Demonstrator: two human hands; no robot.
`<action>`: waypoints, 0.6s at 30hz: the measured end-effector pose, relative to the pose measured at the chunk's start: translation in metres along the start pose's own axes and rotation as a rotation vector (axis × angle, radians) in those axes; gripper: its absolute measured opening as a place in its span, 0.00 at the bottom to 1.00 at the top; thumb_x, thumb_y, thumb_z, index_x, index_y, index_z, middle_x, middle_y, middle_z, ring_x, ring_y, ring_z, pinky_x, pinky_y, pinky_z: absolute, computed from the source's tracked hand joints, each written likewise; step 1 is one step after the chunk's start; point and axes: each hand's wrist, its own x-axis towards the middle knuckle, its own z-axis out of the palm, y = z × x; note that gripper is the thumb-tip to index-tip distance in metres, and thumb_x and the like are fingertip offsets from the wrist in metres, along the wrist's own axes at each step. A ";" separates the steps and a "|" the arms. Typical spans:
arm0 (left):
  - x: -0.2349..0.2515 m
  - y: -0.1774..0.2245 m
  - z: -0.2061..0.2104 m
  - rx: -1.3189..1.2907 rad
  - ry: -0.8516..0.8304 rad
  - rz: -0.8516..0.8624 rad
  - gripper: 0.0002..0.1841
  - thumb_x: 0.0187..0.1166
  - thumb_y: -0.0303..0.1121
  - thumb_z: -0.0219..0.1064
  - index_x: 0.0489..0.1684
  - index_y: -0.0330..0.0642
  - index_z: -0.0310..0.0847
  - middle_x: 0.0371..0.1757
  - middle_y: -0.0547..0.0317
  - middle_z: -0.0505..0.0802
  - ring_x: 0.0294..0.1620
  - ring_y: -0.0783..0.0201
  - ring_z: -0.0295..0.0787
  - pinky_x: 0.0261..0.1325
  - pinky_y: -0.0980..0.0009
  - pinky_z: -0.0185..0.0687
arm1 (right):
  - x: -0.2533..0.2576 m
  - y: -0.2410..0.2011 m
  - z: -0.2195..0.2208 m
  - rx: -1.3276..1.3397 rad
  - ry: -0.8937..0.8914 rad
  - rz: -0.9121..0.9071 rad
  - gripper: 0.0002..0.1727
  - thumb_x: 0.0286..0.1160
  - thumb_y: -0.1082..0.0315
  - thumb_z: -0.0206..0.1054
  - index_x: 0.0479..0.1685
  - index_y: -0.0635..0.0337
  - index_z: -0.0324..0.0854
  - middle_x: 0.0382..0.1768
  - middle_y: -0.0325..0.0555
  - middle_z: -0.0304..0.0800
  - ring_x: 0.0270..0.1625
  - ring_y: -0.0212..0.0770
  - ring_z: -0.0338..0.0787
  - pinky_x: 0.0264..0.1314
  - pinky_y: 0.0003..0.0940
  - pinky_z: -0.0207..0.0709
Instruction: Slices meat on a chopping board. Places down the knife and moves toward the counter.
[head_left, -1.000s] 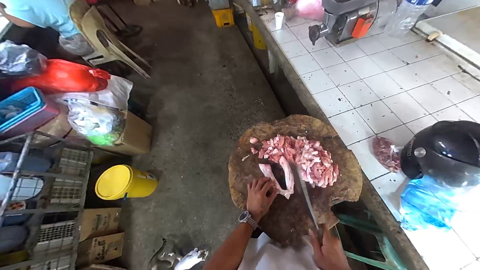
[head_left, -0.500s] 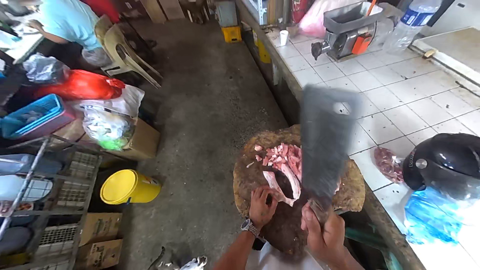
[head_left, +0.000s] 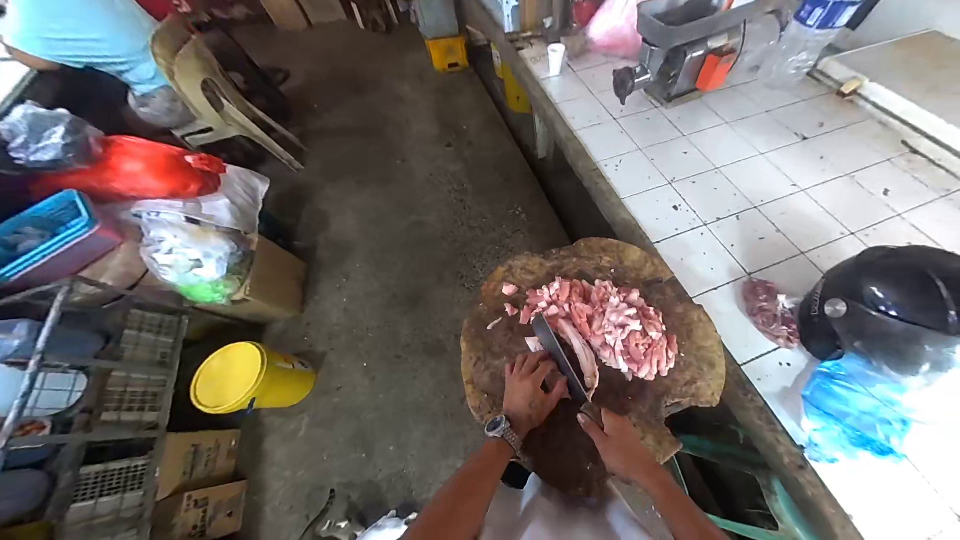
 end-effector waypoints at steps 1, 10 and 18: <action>0.004 0.004 -0.002 0.009 -0.006 -0.038 0.18 0.78 0.56 0.64 0.47 0.56 0.92 0.66 0.62 0.91 0.71 0.55 0.83 0.73 0.47 0.72 | 0.002 0.004 -0.001 0.034 -0.010 -0.008 0.34 0.86 0.34 0.53 0.59 0.59 0.81 0.35 0.51 0.87 0.38 0.49 0.89 0.48 0.52 0.84; 0.029 0.008 -0.026 0.000 -0.292 -0.334 0.21 0.72 0.58 0.67 0.38 0.50 0.93 0.56 0.60 0.93 0.69 0.51 0.80 0.71 0.45 0.68 | -0.001 0.011 -0.017 0.578 -0.089 0.074 0.25 0.92 0.45 0.54 0.51 0.62 0.79 0.21 0.45 0.80 0.12 0.40 0.79 0.16 0.37 0.82; 0.016 0.006 -0.024 -0.114 -0.196 -0.353 0.17 0.78 0.51 0.66 0.39 0.49 0.93 0.46 0.60 0.95 0.61 0.55 0.86 0.71 0.44 0.67 | -0.019 -0.027 -0.014 0.362 0.311 -0.110 0.24 0.89 0.44 0.56 0.53 0.58 0.82 0.20 0.42 0.83 0.15 0.41 0.83 0.21 0.42 0.85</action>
